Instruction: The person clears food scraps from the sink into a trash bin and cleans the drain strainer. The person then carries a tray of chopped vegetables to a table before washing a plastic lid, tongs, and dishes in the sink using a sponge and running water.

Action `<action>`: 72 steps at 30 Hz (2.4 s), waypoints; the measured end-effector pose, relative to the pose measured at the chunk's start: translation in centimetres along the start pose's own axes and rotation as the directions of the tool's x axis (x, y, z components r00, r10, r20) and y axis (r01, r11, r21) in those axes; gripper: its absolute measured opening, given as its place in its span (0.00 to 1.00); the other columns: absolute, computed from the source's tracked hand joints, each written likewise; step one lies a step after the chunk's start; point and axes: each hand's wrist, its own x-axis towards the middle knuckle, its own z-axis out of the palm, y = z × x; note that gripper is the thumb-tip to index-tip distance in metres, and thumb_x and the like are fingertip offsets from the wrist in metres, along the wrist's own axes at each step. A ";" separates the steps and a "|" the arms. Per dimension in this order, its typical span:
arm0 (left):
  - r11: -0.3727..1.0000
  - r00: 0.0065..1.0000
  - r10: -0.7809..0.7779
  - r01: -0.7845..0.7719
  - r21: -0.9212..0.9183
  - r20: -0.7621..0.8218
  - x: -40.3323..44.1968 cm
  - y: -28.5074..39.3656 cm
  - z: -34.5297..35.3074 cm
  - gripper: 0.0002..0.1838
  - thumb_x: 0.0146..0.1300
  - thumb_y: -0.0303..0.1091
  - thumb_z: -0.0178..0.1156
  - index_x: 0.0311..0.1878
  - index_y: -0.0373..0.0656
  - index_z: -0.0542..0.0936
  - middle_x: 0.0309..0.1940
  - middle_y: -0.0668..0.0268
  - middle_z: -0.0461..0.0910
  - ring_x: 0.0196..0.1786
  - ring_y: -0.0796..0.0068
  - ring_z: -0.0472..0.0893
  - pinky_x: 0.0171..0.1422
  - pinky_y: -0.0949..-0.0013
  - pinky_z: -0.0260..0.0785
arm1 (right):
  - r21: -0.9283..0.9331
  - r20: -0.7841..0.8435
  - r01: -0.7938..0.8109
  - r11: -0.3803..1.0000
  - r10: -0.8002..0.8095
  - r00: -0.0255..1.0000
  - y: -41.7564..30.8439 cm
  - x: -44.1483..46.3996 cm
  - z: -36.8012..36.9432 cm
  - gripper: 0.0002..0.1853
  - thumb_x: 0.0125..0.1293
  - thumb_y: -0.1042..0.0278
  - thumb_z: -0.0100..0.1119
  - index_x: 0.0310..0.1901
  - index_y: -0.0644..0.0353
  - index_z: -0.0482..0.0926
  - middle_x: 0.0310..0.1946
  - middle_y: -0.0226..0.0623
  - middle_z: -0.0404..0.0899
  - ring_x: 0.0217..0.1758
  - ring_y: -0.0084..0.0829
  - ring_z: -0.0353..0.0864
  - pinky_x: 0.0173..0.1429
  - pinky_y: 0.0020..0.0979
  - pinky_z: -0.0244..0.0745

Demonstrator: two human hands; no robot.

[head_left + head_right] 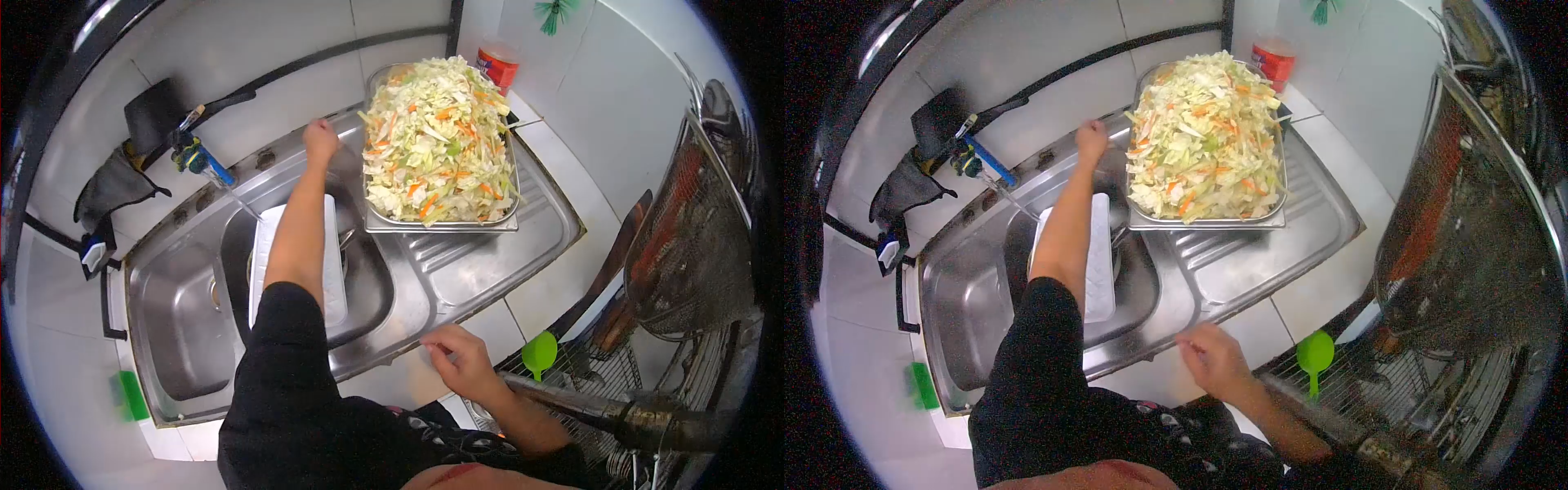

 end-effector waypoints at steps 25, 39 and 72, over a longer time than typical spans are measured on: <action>0.936 0.869 -0.059 0.219 -0.275 0.491 -8.0 10.7 -12.3 0.30 0.48 0.42 0.61 0.55 0.43 0.69 0.52 0.54 0.71 0.48 0.59 0.75 0.48 0.60 0.69 | 0.679 -0.349 -0.090 0.729 0.428 0.834 4.8 4.4 3.6 0.23 0.63 0.68 0.50 0.58 0.58 0.57 0.39 0.33 0.69 0.33 0.23 0.72 0.36 0.23 0.71; 0.446 0.360 -0.026 0.839 -0.311 0.933 -16.7 6.4 -13.2 0.21 0.63 0.46 0.51 0.53 0.44 0.68 0.46 0.65 0.73 0.47 0.69 0.75 0.50 0.61 0.70 | 0.881 -0.416 0.075 0.467 0.690 0.592 7.4 16.0 1.9 0.23 0.61 0.59 0.52 0.51 0.65 0.60 0.35 0.46 0.74 0.25 0.36 0.76 0.27 0.34 0.76; 0.000 0.366 -0.100 0.930 -0.368 0.925 -11.5 9.6 -11.9 0.28 0.44 0.28 0.47 0.53 0.28 0.66 0.51 0.49 0.70 0.55 0.53 0.70 0.64 0.53 0.58 | 0.906 -0.193 -0.199 0.375 0.782 0.592 1.9 14.6 -4.1 0.16 0.54 0.72 0.49 0.45 0.65 0.68 0.28 0.46 0.77 0.19 0.35 0.78 0.22 0.37 0.77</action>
